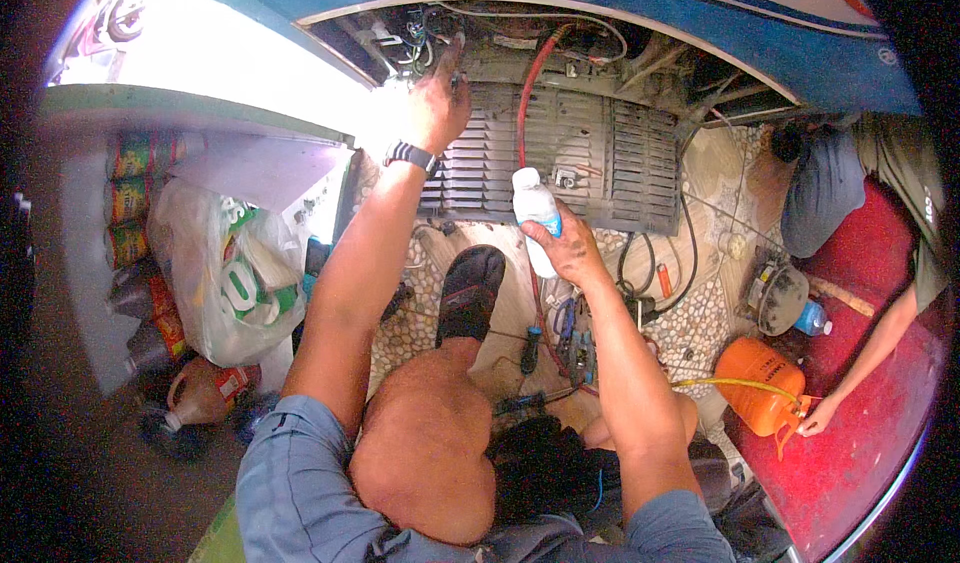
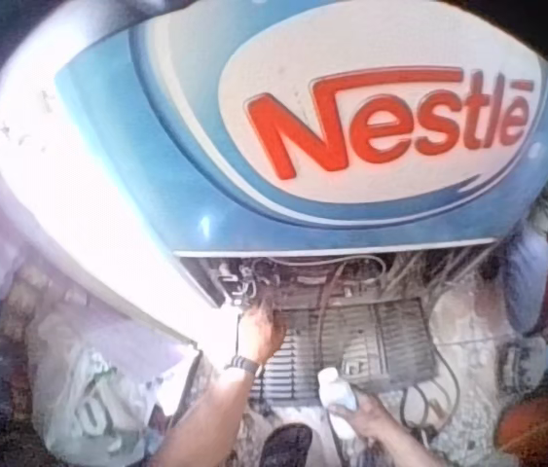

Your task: The person works on the internal components of an ice cream freezer, applying a substance from a bottle to a pipe and using tools to adjust a gauge manifold.

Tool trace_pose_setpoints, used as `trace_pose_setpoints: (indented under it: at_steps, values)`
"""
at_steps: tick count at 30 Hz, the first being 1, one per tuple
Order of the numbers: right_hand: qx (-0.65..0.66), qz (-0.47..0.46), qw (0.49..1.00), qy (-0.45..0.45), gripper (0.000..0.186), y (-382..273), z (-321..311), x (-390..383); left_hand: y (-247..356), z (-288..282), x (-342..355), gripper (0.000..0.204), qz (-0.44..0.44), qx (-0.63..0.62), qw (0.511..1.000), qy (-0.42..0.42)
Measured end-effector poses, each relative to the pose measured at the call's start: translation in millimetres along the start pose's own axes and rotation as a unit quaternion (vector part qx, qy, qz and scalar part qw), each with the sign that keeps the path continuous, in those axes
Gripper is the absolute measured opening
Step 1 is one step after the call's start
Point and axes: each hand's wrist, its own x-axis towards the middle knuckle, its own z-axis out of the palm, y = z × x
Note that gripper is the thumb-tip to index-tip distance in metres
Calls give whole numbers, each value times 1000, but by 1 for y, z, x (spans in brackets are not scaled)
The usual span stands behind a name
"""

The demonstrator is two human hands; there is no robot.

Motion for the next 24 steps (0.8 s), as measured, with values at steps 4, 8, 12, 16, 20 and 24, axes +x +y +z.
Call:
trace_pose_setpoints:
  at_steps: [4,8,12,16,20,24]
  values:
    - [3,-1,1000,-3,56,7,0,0,-9,13,-15,45,-22,-34,998,58]
    - [11,-5,1000,-3,58,21,3,3,1,19,-2,48,-103,-210,972,9]
    - [5,-6,1000,-8,61,16,3,4,5,19,13,50,-122,-290,949,9]
    - [-2,-4,1000,-7,63,14,0,3,9,11,9,49,-127,-44,991,5]
    - [4,-6,1000,-11,63,13,0,2,5,-2,17,47,-37,31,999,19]
    - [13,14,1000,-1,62,14,-5,0,7,-13,23,49,-40,120,991,-40]
